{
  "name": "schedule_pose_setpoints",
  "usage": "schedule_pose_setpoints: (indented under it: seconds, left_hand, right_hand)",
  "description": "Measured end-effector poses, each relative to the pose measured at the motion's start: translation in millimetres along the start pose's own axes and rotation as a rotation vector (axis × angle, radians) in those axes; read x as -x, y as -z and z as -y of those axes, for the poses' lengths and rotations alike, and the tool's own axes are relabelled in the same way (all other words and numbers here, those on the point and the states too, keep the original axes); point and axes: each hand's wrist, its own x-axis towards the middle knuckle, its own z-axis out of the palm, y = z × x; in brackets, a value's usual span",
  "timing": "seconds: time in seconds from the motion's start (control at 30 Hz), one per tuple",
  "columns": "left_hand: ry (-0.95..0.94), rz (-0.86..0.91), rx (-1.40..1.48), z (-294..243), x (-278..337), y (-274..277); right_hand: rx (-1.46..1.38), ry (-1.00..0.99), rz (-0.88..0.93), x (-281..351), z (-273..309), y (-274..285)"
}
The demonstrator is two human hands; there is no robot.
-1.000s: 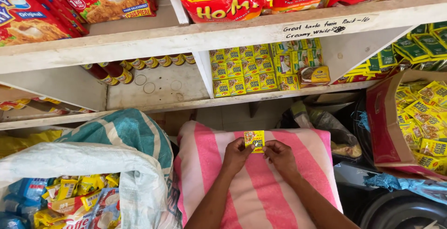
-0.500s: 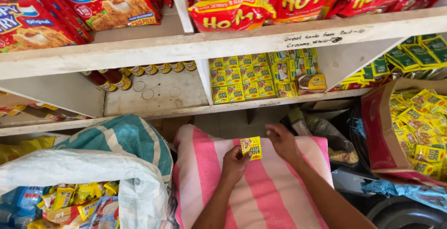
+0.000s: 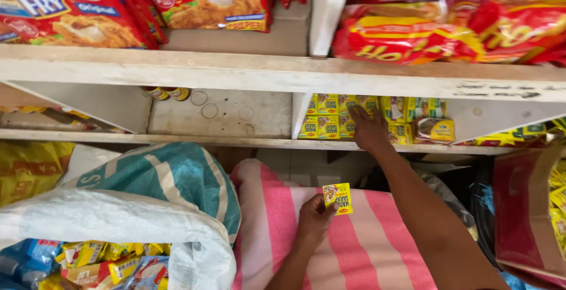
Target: Stocking and organizing instant noodle packs and seasoning sachets on store shelves.
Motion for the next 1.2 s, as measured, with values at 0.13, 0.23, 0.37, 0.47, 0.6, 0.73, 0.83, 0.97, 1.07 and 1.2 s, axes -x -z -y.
schedule_pose_setpoints:
  seconds: [0.13, 0.23, 0.37, 0.47, 0.6, 0.73, 0.83, 0.97, 1.07, 1.2]
  left_hand:
    - [-0.05, 0.021, -0.006, -5.0, 0.6, -3.9]
    - [-0.022, 0.05, 0.033, -9.9, 1.7, -7.2]
    - [-0.002, 0.064, -0.007, -13.0, 6.9, -8.5]
    - [-0.056, 0.063, -0.011, -6.2, 4.3, -6.4]
    - [-0.03, 0.041, 0.026, -11.2, -0.9, -4.3]
    - [-0.061, 0.045, 0.036, -2.4, -4.3, 0.4]
    - [-0.11, 0.046, 0.079, 5.5, -6.9, 2.8]
    - [-0.051, 0.042, 0.082, 0.9, 1.2, 2.0]
    - [-0.036, 0.01, -0.029, -7.8, 5.7, -1.1]
    - [-0.018, -0.003, -0.035, -19.5, 11.0, 1.3]
  right_hand:
    - [0.049, -0.017, 0.028, -0.6, 6.3, -1.5]
    - [0.048, -0.03, 0.018, -0.6, 9.9, 0.7]
    - [0.004, -0.038, 0.0, 0.2, 11.7, -0.8]
    - [-0.082, -0.063, -0.042, 6.7, 19.3, 13.5]
    - [-0.231, -0.064, -0.197, 44.3, 11.0, 9.8]
    - [-0.722, -0.071, -0.293, 130.1, 8.5, -19.4]
    - [-1.026, -0.297, -0.013, 189.0, 40.7, -1.8]
    - [-1.203, -0.418, 0.104, 234.3, 70.3, 6.6]
    - [-1.285, -0.45, 0.067, 238.7, 72.5, 1.6]
    - [-1.252, -0.401, 0.128, 233.2, 69.3, 1.8]
